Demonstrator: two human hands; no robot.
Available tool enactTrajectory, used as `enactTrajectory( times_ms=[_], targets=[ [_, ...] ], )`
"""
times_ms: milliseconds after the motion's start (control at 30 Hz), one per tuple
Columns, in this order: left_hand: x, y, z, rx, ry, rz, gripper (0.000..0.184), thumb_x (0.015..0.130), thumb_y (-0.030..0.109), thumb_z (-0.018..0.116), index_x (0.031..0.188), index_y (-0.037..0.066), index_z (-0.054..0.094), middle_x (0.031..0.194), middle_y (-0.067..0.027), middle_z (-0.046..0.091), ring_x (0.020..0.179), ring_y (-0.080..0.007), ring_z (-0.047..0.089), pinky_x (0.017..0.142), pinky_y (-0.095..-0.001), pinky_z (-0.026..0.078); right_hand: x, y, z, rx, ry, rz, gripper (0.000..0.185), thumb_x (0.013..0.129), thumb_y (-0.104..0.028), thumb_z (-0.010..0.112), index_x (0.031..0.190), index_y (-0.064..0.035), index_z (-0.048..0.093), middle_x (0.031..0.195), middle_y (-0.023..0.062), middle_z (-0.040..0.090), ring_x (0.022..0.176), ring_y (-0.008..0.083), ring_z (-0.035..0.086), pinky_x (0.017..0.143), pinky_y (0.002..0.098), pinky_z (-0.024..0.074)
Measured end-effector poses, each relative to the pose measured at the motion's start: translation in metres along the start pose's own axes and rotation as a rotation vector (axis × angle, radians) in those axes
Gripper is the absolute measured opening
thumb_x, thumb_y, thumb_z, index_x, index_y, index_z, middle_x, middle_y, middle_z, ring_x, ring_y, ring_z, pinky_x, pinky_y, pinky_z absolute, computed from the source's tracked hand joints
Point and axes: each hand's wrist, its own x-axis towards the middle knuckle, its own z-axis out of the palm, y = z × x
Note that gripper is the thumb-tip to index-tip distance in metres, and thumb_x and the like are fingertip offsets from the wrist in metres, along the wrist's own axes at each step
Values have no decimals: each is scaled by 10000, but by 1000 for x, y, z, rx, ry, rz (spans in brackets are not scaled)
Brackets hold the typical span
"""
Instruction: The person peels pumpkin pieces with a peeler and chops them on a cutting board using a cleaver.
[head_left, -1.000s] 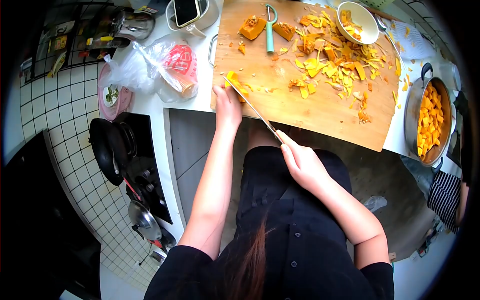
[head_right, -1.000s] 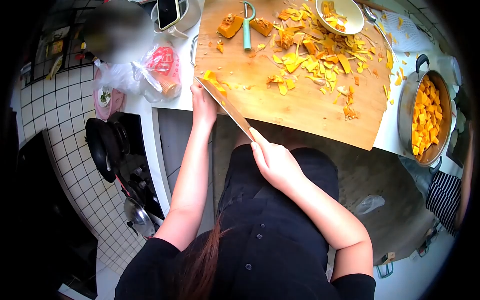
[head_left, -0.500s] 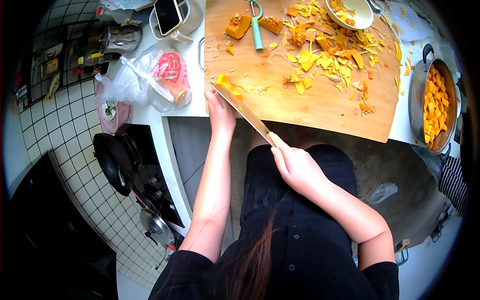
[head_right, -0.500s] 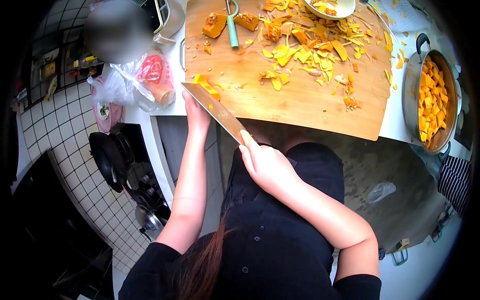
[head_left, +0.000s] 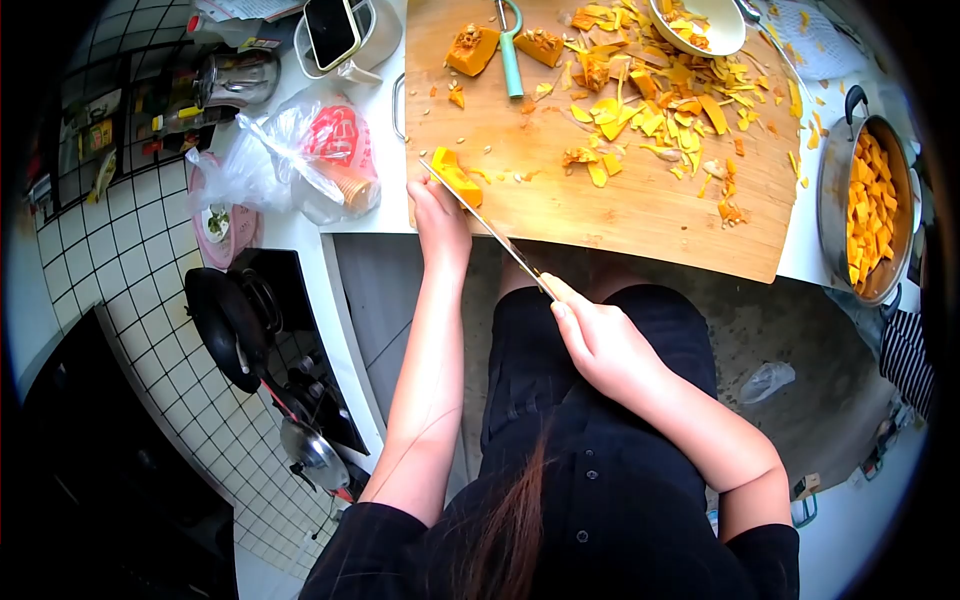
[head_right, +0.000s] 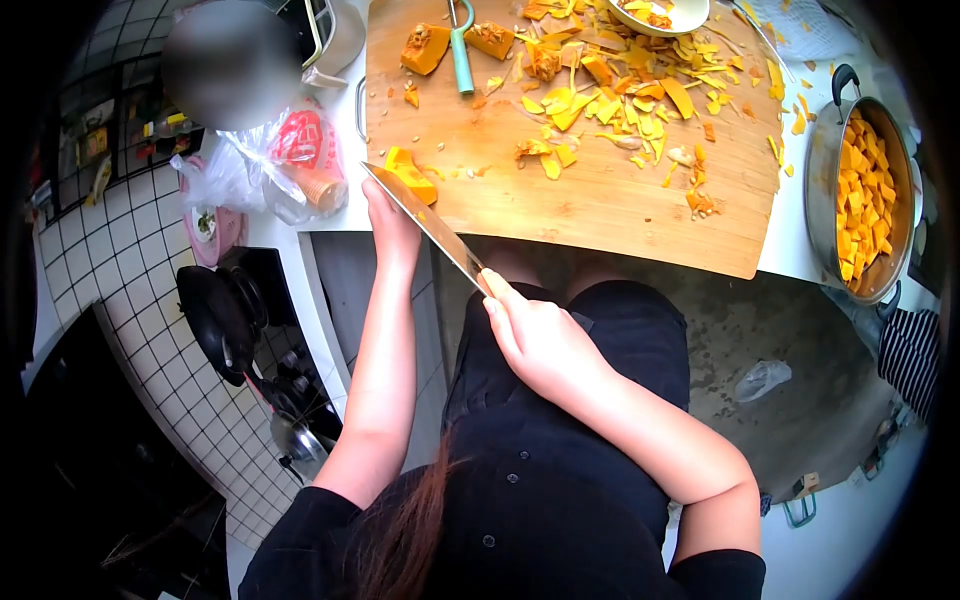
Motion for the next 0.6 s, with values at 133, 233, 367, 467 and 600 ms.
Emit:
enactTrajectory(
  times_ms=[133, 233, 367, 467, 600],
  targets=[
    [0, -5, 0, 11, 1, 37, 334, 1002, 294, 323, 1038, -35, 366, 967, -280, 560, 943, -380, 573, 814, -392, 443, 2, 4, 8, -77, 53, -86, 335, 946, -197, 466, 1221, -6, 455, 669, 228, 598, 607, 368, 610, 544, 445, 500],
    [-1, 2, 0, 3, -2, 2, 350, 1002, 310, 332, 1042, -35, 373, 989, -270, 559, 953, -361, 574, 820, -383, 445, 0, 8, 16, -148, 95, -135, 352, 943, -195, 474, 1229, 7, 439, 634, 213, 591, 578, 356, 606, 531, 437, 500],
    [-2, 8, 1, 53, 11, 47, 347, 1002, 307, 336, 1048, -34, 376, 991, -272, 558, 948, -360, 573, 821, -387, 445, -2, 11, 22, -197, 149, -180, 368, 940, -190, 481, 1245, 7, 421, 596, 185, 582, 531, 342, 597, 503, 433, 498],
    [-1, 6, 1, 16, 15, 21, 328, 1001, 286, 321, 1053, -33, 376, 977, -282, 557, 943, -387, 567, 809, -403, 443, -2, 8, 19, -186, 145, -158, 364, 940, -188, 482, 1242, 7, 425, 607, 191, 586, 542, 344, 602, 501, 434, 498],
    [0, -5, 2, -31, 20, -94, 293, 990, 240, 305, 1053, -37, 377, 929, -311, 552, 907, -451, 548, 784, -438, 438, -1, 5, 16, -121, 162, -98, 339, 940, -178, 478, 1227, 0, 446, 641, 211, 594, 568, 357, 606, 510, 437, 499]
  ],
)
